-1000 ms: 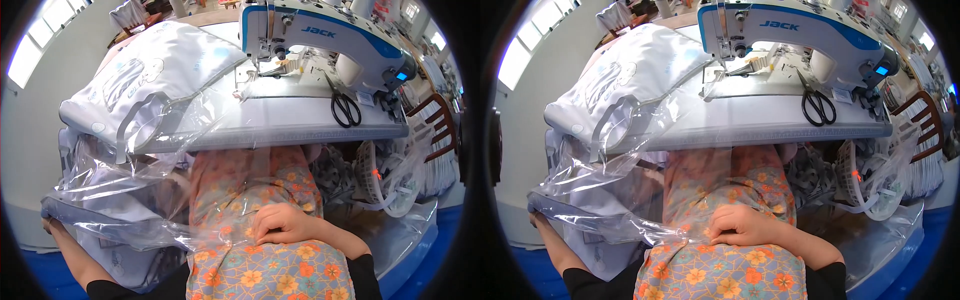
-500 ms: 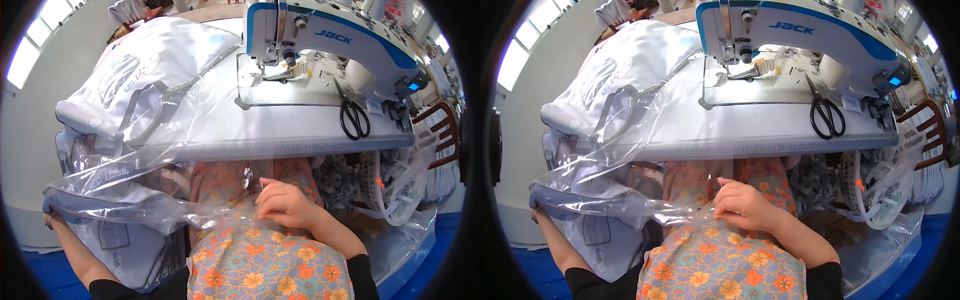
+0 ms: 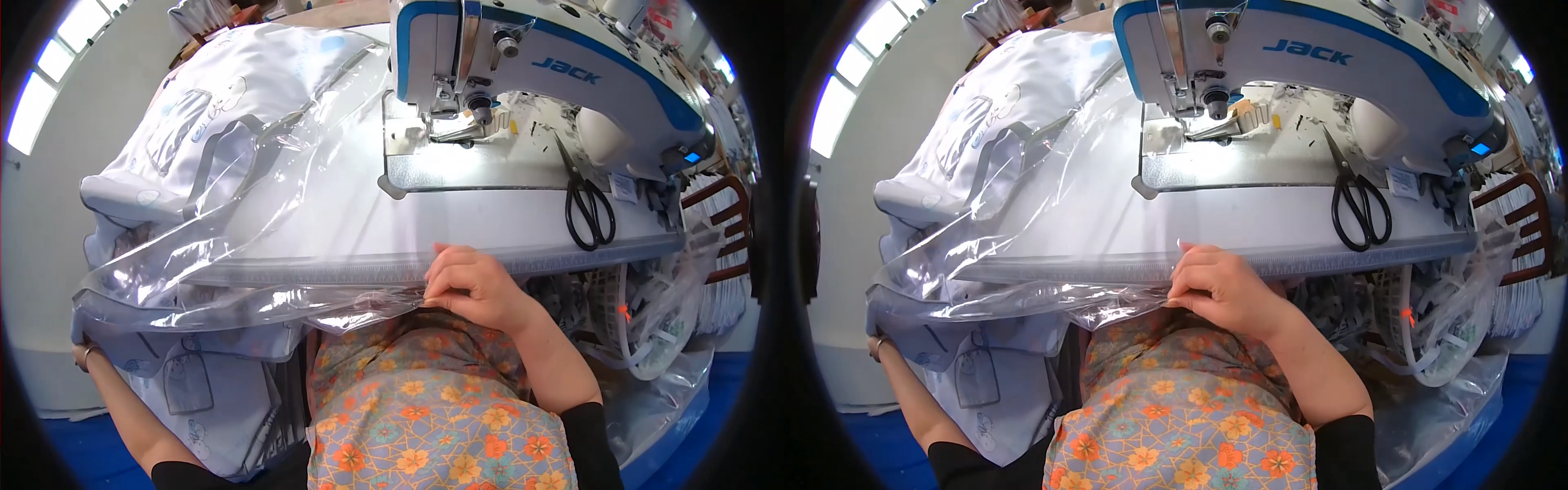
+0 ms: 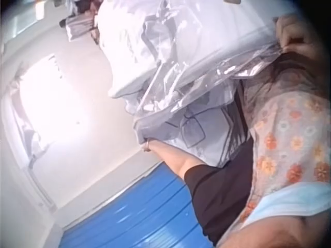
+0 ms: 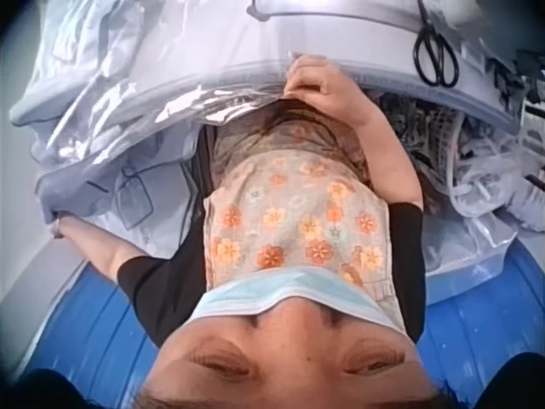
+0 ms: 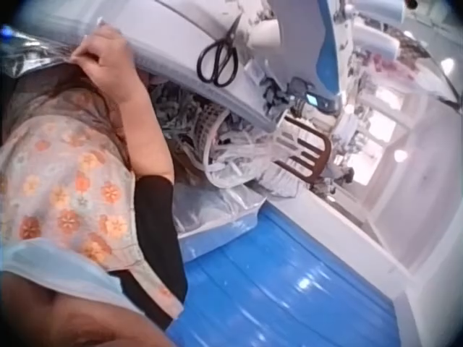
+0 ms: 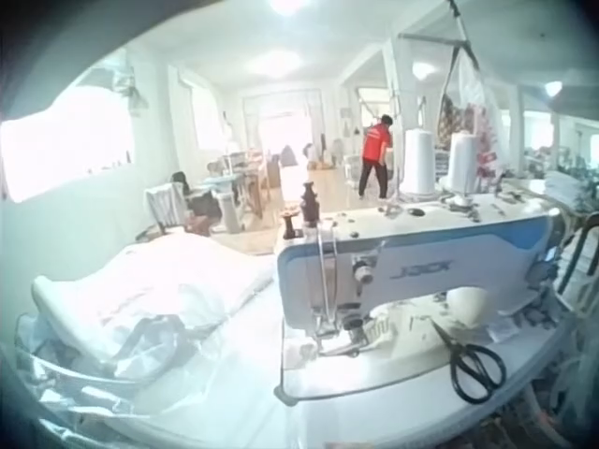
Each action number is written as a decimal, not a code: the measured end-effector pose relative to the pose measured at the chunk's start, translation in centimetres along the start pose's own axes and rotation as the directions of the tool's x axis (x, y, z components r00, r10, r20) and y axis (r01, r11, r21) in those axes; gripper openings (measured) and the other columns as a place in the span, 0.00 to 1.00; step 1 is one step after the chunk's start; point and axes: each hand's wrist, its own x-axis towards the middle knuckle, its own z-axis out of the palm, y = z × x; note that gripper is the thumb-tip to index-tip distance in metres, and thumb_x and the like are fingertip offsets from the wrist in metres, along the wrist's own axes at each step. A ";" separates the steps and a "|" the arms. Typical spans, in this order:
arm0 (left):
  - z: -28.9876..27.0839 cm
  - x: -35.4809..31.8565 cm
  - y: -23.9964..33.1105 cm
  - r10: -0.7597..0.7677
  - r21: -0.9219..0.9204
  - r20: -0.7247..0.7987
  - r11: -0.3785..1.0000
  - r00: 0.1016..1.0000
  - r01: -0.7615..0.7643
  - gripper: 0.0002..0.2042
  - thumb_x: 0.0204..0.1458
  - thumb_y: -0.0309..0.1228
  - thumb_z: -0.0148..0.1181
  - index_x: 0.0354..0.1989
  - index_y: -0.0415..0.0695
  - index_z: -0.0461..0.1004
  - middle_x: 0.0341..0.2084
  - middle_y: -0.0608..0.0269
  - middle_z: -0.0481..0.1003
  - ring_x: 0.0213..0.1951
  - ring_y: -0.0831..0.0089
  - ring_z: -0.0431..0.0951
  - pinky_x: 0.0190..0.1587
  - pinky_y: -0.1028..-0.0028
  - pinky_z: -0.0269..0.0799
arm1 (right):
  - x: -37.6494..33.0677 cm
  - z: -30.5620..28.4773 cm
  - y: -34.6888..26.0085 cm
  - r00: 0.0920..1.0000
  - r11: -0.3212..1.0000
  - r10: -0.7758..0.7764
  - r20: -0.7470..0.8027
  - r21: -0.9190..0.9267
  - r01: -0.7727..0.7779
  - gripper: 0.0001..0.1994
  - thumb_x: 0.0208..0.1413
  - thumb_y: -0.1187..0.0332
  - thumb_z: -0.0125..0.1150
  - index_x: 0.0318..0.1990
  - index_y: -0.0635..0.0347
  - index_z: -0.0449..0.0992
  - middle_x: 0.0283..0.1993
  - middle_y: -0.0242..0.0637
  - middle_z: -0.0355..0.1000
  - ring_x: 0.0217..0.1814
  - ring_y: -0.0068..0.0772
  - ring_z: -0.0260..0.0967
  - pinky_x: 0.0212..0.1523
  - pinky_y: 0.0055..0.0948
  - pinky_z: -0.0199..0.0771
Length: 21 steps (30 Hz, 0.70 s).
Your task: Sewing plastic panels and labels onto fabric covers with character prints using an industrial sewing machine.
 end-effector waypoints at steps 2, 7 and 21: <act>0.1 -0.2 1.3 -0.103 -0.106 0.035 0.989 0.994 0.106 0.23 0.49 0.43 0.70 0.41 0.32 0.80 0.34 0.57 0.81 0.33 0.67 0.80 0.38 0.66 0.80 | 1.0 -0.7 0.4 1.000 0.999 -0.011 0.019 -0.035 0.012 0.06 0.45 0.78 0.71 0.29 0.57 0.79 0.32 0.31 0.75 0.42 0.34 0.74 0.65 0.44 0.67; 1.3 0.9 4.8 -0.302 -0.887 0.212 0.340 0.929 0.313 0.22 0.50 0.33 0.69 0.38 0.20 0.70 0.39 0.48 0.76 0.35 0.61 0.79 0.40 0.64 0.85 | 3.6 -2.3 1.4 0.999 0.998 0.033 -0.016 -0.057 -0.034 0.05 0.45 0.80 0.69 0.29 0.60 0.79 0.33 0.36 0.75 0.43 0.35 0.74 0.62 0.41 0.69; 7.5 4.1 10.9 0.206 -0.891 0.395 -0.153 0.895 0.428 0.16 0.54 0.19 0.59 0.48 0.20 0.70 0.45 0.39 0.74 0.47 0.50 0.79 0.55 0.62 0.81 | 9.2 -4.8 3.6 0.989 0.974 0.141 -0.053 -0.169 -0.148 0.03 0.47 0.80 0.64 0.30 0.63 0.78 0.35 0.36 0.75 0.39 0.35 0.72 0.44 0.30 0.72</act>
